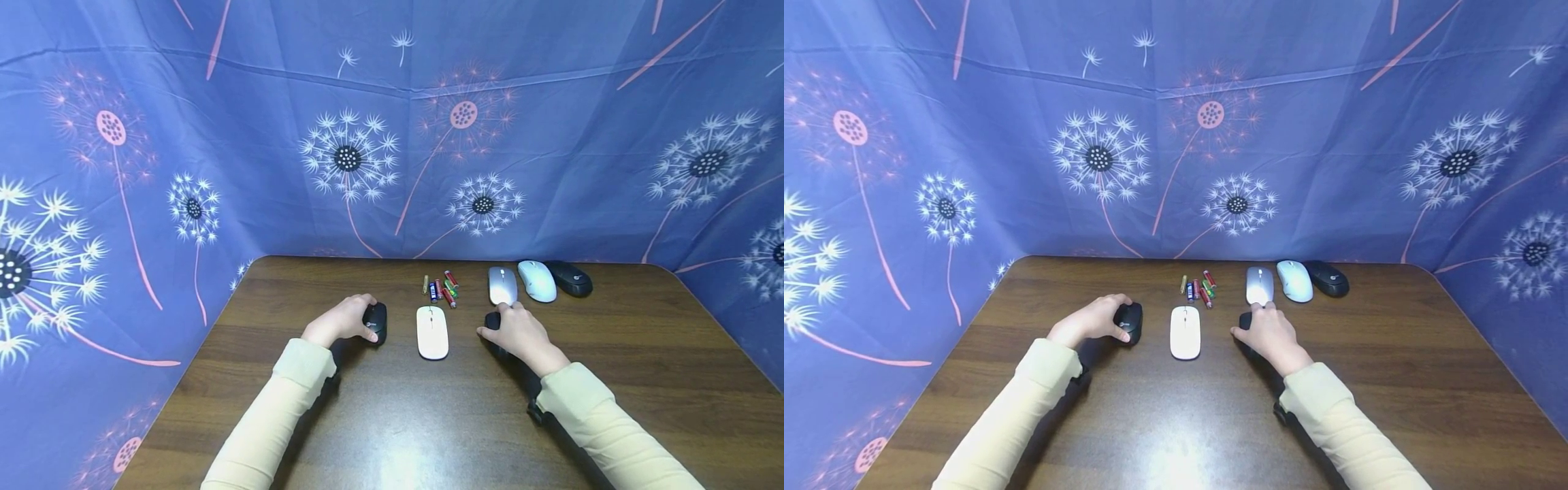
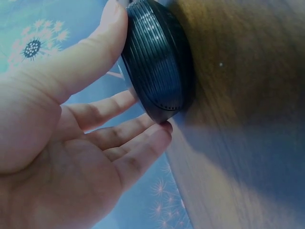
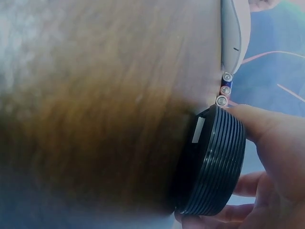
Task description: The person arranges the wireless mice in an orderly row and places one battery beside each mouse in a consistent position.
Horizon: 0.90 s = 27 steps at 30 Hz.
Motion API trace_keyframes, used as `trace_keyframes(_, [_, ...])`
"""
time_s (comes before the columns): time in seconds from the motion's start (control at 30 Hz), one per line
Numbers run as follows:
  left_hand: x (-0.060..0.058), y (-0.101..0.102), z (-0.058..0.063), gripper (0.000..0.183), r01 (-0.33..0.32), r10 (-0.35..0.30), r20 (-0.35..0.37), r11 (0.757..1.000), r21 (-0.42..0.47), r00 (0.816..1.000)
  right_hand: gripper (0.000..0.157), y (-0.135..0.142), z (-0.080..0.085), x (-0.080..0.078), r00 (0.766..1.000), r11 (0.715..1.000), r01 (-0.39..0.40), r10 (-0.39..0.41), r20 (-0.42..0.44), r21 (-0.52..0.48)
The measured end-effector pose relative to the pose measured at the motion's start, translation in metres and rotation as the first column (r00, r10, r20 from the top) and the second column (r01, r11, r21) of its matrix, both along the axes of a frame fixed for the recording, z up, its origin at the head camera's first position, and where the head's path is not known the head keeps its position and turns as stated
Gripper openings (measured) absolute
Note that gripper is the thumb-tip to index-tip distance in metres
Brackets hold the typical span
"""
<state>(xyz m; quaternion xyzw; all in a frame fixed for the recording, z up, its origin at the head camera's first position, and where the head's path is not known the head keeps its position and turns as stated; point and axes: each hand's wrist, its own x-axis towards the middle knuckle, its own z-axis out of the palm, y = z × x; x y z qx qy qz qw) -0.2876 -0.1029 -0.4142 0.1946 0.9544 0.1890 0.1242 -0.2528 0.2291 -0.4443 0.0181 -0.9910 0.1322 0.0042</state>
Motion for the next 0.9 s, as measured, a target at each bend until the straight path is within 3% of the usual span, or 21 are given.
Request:
trace_keyframes(0.5, [-0.001, 0.000, 0.000, 0.078, -0.021, 0.021, 0.003, 1.000, -0.022, 1.000, 0.069, 0.003, 0.015, 0.002, 0.999, 1.000, -0.027, 0.027, 0.036, 0.005])
trace_keyframes(0.9, [0.000, 0.001, -0.001, 0.077, -0.032, 0.032, 0.007, 0.999, -0.010, 0.999, 0.062, 0.012, 0.028, -0.004, 0.999, 0.999, -0.037, 0.037, -0.031, 0.001])
